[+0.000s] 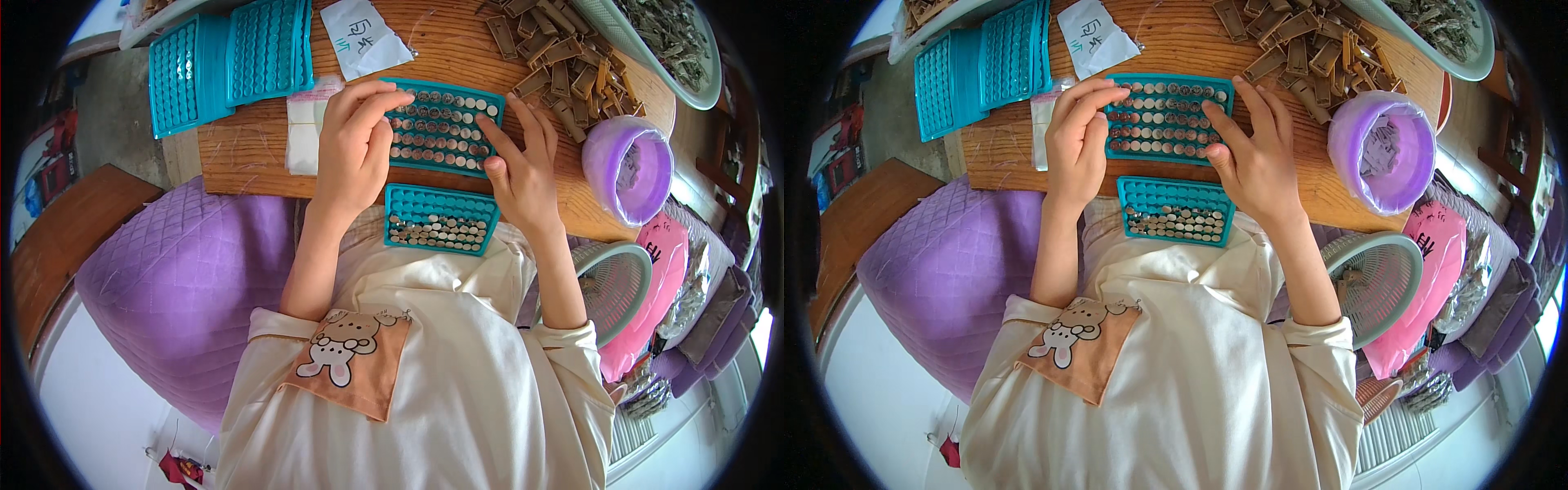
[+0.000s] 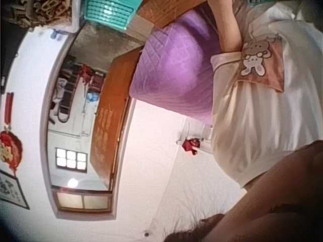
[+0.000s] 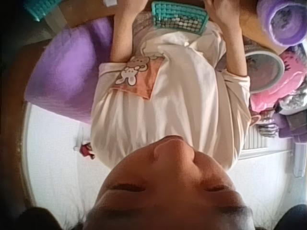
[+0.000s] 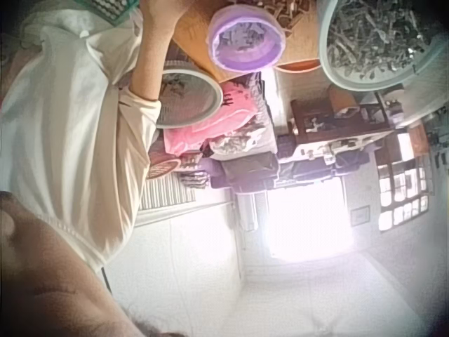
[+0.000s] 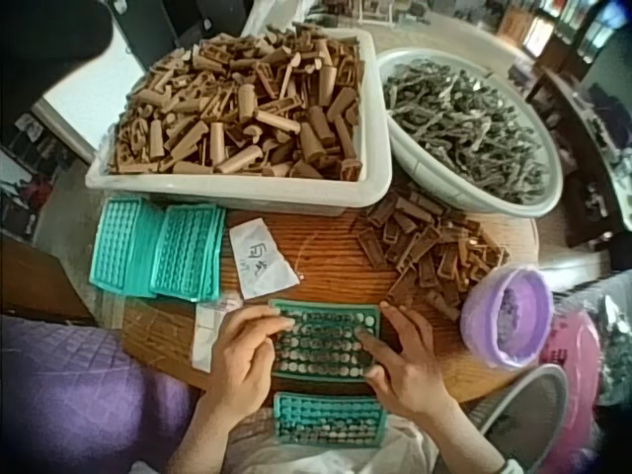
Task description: The person assembles small plastic components by hand, attaching green caps to them and organizing the completed assemblies into a blue assembly tray.
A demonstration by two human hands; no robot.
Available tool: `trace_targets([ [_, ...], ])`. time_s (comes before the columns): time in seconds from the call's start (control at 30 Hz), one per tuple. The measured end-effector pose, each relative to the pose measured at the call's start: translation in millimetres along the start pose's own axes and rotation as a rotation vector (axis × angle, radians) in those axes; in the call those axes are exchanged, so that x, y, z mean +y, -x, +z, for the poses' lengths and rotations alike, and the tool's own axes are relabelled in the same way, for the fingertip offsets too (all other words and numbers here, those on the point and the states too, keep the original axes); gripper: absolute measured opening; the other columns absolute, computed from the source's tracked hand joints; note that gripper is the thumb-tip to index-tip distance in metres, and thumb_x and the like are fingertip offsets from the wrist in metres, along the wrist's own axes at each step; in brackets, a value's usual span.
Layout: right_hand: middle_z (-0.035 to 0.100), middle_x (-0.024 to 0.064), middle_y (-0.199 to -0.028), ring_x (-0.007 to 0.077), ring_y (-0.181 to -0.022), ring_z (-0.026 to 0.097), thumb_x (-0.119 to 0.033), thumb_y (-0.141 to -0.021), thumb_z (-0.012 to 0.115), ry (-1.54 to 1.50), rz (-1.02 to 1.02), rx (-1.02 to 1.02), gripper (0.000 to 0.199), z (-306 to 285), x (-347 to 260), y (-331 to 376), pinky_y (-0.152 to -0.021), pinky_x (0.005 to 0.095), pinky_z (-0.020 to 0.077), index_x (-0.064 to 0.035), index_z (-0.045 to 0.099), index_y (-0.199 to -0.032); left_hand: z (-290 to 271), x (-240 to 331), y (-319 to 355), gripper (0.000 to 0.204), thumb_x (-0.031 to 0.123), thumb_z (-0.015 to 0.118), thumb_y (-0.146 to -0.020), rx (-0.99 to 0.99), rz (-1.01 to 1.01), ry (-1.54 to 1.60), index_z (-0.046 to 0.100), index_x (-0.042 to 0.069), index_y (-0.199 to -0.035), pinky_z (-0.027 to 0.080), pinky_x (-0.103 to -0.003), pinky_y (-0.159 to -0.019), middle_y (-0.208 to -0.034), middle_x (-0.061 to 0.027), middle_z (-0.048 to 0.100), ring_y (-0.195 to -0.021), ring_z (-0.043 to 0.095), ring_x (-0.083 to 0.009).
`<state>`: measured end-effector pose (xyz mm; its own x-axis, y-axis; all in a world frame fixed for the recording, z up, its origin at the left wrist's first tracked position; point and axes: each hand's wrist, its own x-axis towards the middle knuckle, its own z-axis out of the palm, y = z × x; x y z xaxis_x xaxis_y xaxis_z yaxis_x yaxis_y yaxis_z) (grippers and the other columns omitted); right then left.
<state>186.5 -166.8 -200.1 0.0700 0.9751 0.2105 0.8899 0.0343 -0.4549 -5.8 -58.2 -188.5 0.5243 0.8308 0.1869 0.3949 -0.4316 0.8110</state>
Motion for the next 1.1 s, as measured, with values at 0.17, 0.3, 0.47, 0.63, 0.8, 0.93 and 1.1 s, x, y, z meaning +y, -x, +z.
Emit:
trace_targets([
  [0.17,0.044,0.0180,-0.125,0.0371,-0.113,0.039,-0.036,-0.089,0.047,-0.131,0.058,0.053,0.038,-4,-2,2,-0.096,0.0455,0.0307,-0.0091,0.060,-0.111,-5,4,7,0.029,-0.008,0.045,-0.076,0.033,-0.041,0.040,0.062,0.004,-0.097,0.045,-0.032,-0.075,-0.103,-0.0109,0.056,-0.089,0.054,-0.0240],
  [0.3,0.044,0.0187,-0.124,0.0366,-0.113,0.039,-0.035,-0.090,0.045,-0.207,0.128,0.128,0.037,-8,0,13,-0.097,0.0451,0.0290,-0.0103,0.059,-0.113,-15,2,24,0.029,-0.010,0.043,-0.077,0.149,0.007,0.026,0.062,0.003,-0.096,0.047,-0.028,-0.069,-0.098,-0.0123,0.058,-0.085,0.058,-0.0229],
  [0.47,0.037,0.0202,-0.130,0.0392,-0.118,0.031,-0.039,-0.093,0.037,-0.057,0.092,0.020,0.042,-4,0,5,-0.099,0.0474,0.0251,-0.0093,0.058,-0.114,-15,0,60,0.023,-0.008,0.040,-0.079,0.170,-0.080,0.115,0.059,-0.001,-0.090,0.043,-0.026,-0.069,-0.095,-0.0117,0.057,-0.078,0.054,-0.0159],
  [0.63,0.033,0.0207,-0.133,0.0396,-0.120,0.027,-0.045,-0.094,0.028,-0.090,0.081,0.048,0.051,2,4,-2,-0.101,0.0472,0.0208,-0.0089,0.059,-0.114,-3,0,118,0.015,-0.004,0.039,-0.082,0.223,-0.265,0.439,0.052,0.000,-0.086,0.039,-0.022,-0.060,-0.089,-0.0097,0.052,-0.066,0.046,-0.0111],
  [0.8,0.033,0.0212,-0.133,0.0390,-0.119,0.028,-0.048,-0.093,0.025,-0.104,0.050,0.093,0.057,5,9,2,-0.101,0.0460,0.0199,-0.0073,0.061,-0.111,7,-4,154,0.016,0.003,0.037,-0.085,0.222,-0.631,0.727,0.048,0.001,-0.095,0.041,-0.027,-0.075,-0.092,-0.0085,0.051,-0.082,0.049,-0.0144],
  [0.93,0.035,0.0210,-0.132,0.0386,-0.118,0.029,-0.049,-0.093,0.023,-0.111,0.051,0.117,0.060,6,8,1,-0.101,0.0458,0.0203,-0.0056,0.062,-0.110,6,-11,154,0.022,0.006,0.034,-0.086,0.153,-0.802,0.859,0.047,0.000,-0.102,0.039,-0.030,-0.089,-0.099,-0.0094,0.053,-0.096,0.050,-0.0169],
  [1.1,0.034,0.0207,-0.133,0.0384,-0.119,0.028,-0.049,-0.093,0.021,-0.097,0.065,0.096,0.062,6,8,1,-0.101,0.0460,0.0199,-0.0053,0.062,-0.109,5,-15,152,0.026,0.007,0.033,-0.088,-0.022,-0.801,0.849,0.047,-0.002,-0.109,0.039,-0.030,-0.091,-0.106,-0.0113,0.053,-0.099,0.051,-0.0172],
])
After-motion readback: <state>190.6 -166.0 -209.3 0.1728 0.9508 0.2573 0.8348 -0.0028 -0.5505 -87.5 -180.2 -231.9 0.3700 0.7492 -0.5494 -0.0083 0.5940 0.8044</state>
